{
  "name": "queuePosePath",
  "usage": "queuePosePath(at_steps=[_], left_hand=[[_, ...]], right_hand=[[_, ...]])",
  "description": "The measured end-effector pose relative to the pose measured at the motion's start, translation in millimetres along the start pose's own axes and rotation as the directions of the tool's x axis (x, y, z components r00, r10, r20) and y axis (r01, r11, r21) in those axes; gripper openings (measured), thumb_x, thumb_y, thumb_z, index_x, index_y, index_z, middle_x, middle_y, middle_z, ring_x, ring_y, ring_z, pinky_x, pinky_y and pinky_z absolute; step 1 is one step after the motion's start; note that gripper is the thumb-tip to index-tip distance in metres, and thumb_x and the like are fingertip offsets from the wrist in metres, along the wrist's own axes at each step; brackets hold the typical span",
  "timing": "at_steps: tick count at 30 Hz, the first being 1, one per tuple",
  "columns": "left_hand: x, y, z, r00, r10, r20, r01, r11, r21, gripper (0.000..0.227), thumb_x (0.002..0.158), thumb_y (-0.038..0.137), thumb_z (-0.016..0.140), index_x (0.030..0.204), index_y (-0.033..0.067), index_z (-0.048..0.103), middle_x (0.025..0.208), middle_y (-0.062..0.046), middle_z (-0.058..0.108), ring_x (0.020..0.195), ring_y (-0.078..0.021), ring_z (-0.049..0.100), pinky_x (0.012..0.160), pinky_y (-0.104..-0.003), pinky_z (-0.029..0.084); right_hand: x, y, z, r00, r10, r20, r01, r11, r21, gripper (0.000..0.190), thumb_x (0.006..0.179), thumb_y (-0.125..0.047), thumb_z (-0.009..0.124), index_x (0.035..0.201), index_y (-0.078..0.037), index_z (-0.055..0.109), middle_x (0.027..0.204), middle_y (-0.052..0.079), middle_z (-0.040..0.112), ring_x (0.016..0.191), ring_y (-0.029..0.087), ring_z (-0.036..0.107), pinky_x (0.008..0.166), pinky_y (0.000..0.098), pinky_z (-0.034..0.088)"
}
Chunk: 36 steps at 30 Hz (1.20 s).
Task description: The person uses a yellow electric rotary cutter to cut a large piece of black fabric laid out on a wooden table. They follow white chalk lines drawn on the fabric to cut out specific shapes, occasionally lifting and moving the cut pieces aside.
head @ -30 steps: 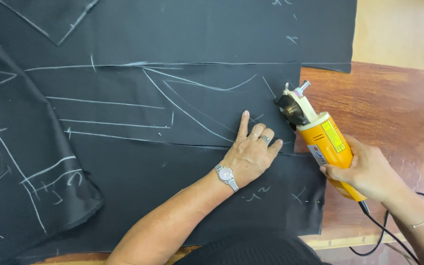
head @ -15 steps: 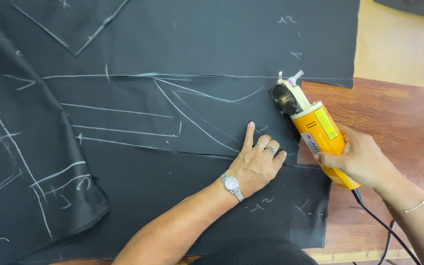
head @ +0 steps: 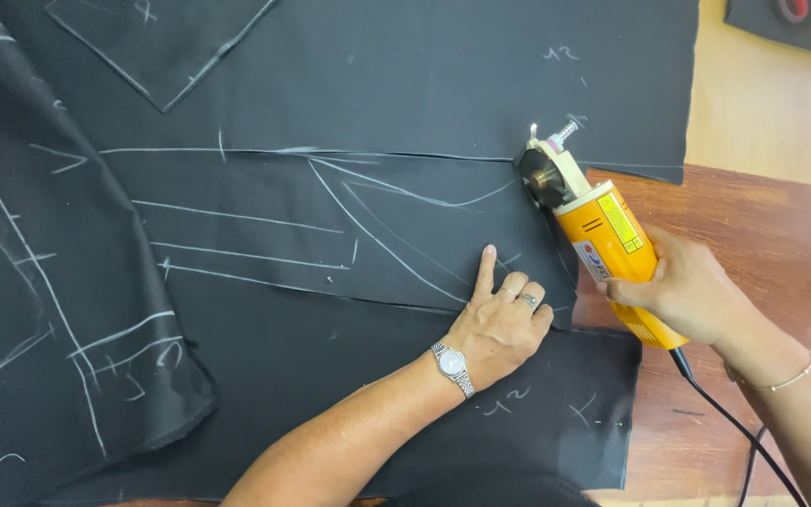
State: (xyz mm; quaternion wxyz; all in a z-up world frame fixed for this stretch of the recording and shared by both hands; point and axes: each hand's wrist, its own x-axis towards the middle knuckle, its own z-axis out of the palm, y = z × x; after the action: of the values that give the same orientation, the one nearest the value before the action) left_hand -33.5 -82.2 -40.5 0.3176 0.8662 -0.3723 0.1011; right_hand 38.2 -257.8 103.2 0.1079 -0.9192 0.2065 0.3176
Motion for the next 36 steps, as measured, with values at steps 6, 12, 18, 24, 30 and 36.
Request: queuePosePath(at_steps=[6,12,18,24,30,36], left_hand=[[-3.3,4.1,1.5,0.999,-0.020,-0.038,0.020,1.000,0.004,0.014,0.081,-0.006,0.068,0.086,0.0068,0.073,0.089,-0.013,0.063,0.090,-0.0316,0.057,0.115,-0.080,0.030],[-3.1,7.4,-6.0,1.000,-0.026,-0.008,0.026,1.000,-0.010,0.014,0.083,-0.006,0.068,0.081,0.0068,0.073,0.086,-0.012,0.062,0.089,-0.0307,0.057,0.115,-0.081,0.031],[-5.8,6.6,0.3,0.991,-0.019,-0.131,0.014,0.999,-0.038,0.018,0.078,-0.015,0.066,0.078,0.0029,0.067,0.081,-0.014,0.058,0.085,-0.0324,0.055,0.113,-0.083,0.032],[1.8,4.3,0.1,0.987,-0.057,-0.147,0.054,0.998,-0.024,0.020,0.076,-0.015,0.066,0.074,0.0046,0.063,0.086,-0.016,0.058,0.095,-0.0353,0.057,0.112,-0.083,0.033],[19.5,2.5,11.9,0.977,-0.132,-0.165,0.126,0.991,-0.045,0.015,0.073,-0.008,0.070,0.072,0.0052,0.063,0.084,-0.013,0.055,0.099,-0.0348,0.056,0.112,-0.085,0.028],[27.1,8.9,-16.3,0.977,-0.163,0.141,0.166,0.986,-0.007,0.039,0.084,0.049,0.076,0.083,0.0095,0.080,0.102,-0.014,0.069,0.121,-0.0357,0.059,0.112,-0.078,0.026]], right_hand=[[4.4,1.7,0.2,1.000,-0.020,0.004,0.020,1.000,-0.007,0.049,0.071,-0.031,0.073,0.115,-0.009,0.068,0.113,0.012,0.078,0.096,0.029,0.072,0.079,0.0406,0.053],[4.1,0.4,-0.9,1.000,-0.031,0.000,0.031,0.999,0.009,0.045,0.071,-0.030,0.074,0.111,-0.010,0.070,0.106,0.010,0.079,0.092,0.027,0.071,0.079,0.0392,0.051],[0.6,3.0,-0.5,1.000,-0.026,-0.009,0.025,1.000,-0.013,0.042,0.071,-0.033,0.075,0.105,-0.010,0.070,0.100,0.011,0.079,0.088,0.026,0.070,0.077,0.0381,0.050],[-14.6,43.9,7.0,0.997,0.073,-0.001,-0.073,0.997,-0.011,0.039,0.069,-0.032,0.078,0.101,-0.011,0.070,0.091,0.009,0.078,0.085,0.024,0.068,0.077,0.0359,0.049],[-28.8,104.4,12.3,0.984,0.178,-0.002,-0.178,0.983,0.046,0.049,0.071,-0.028,0.075,0.118,-0.013,0.072,0.109,0.010,0.082,0.100,0.028,0.074,0.089,0.0390,0.052],[-46.1,165.2,18.5,0.951,0.307,0.037,-0.309,0.948,0.077,0.055,0.071,-0.032,0.078,0.125,-0.020,0.073,0.111,0.008,0.085,0.107,0.026,0.075,0.096,0.0365,0.050]])
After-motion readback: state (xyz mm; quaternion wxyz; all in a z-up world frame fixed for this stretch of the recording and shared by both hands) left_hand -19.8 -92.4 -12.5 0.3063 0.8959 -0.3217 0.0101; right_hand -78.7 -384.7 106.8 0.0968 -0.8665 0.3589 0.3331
